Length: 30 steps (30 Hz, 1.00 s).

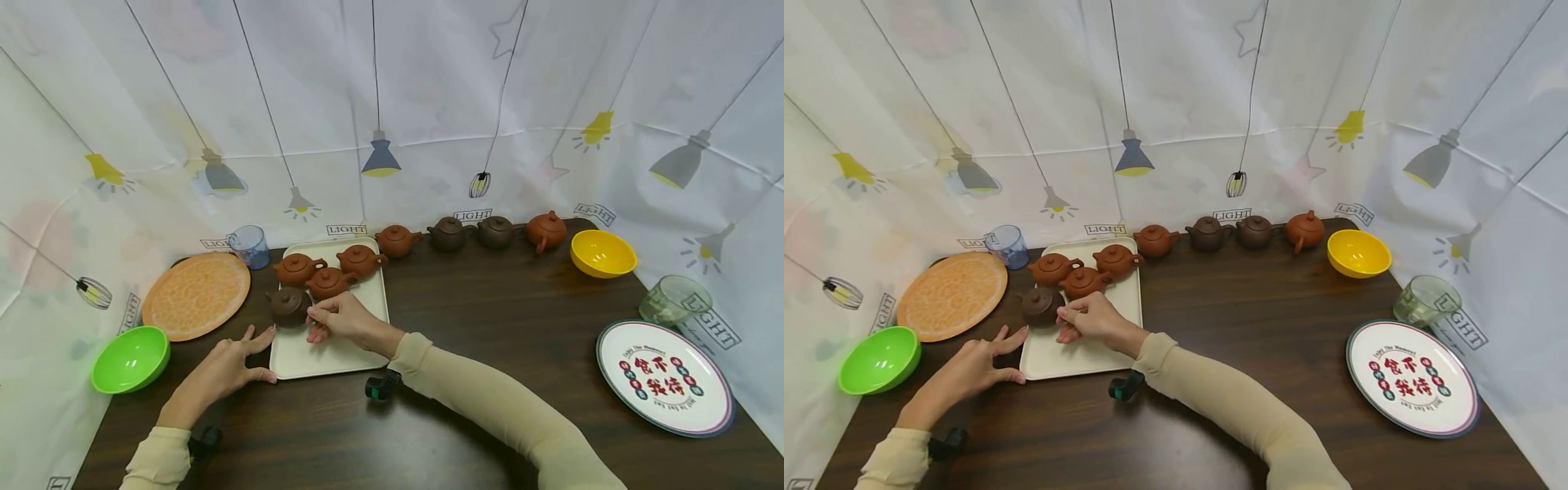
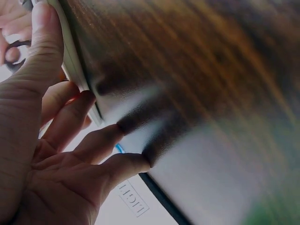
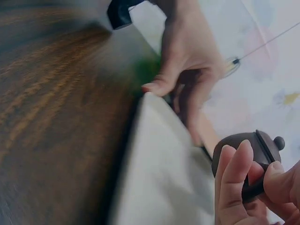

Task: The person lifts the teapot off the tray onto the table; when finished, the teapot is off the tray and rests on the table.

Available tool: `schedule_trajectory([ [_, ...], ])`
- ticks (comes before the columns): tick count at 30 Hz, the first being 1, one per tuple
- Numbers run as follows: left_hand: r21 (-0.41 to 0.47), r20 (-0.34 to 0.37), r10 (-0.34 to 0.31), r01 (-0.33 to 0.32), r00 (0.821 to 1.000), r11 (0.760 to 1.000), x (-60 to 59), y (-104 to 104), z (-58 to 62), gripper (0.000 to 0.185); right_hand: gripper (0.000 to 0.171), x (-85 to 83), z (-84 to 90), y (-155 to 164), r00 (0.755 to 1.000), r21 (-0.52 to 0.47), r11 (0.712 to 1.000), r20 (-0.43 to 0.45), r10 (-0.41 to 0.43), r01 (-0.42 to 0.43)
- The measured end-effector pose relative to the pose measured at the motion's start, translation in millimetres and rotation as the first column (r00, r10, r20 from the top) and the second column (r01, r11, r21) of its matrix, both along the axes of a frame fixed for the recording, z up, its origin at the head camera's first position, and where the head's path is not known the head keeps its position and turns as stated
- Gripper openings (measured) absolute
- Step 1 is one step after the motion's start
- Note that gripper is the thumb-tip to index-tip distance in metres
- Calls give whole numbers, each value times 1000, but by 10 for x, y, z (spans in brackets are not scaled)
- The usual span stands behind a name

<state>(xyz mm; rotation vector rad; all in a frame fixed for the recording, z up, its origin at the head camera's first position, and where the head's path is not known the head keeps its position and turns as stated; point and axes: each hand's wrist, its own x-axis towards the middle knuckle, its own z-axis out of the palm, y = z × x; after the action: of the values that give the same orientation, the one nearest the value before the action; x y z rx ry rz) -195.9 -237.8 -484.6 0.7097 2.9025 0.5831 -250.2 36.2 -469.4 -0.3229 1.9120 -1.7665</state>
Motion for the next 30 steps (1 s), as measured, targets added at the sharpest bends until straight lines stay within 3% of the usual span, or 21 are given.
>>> schedule_trajectory([
  [6,0,-6,5,-5,1000,1000,12,14,-21,89,31,-88,238,455,986,147,989,-164,39,-15],
  [10,-6,-1,14,-14,1000,1000,30,4,-11,91,28,-238,362,992,957,250,968,-278,88,-16],
  [14,-1,-7,13,-13,1000,1000,30,-2,9,91,28,-409,425,1601,931,312,949,-359,70,49],
  [20,-14,-14,10,-11,1000,1000,20,-21,36,90,30,-552,243,2219,935,346,920,-351,-54,183],
  [25,-22,-17,9,-9,1000,1000,27,-25,29,89,33,-615,34,2312,957,337,921,-272,-105,196],
  [30,-15,-7,11,-11,1000,1000,20,-5,15,89,34,-687,-25,2279,972,289,939,-192,-135,188],
])
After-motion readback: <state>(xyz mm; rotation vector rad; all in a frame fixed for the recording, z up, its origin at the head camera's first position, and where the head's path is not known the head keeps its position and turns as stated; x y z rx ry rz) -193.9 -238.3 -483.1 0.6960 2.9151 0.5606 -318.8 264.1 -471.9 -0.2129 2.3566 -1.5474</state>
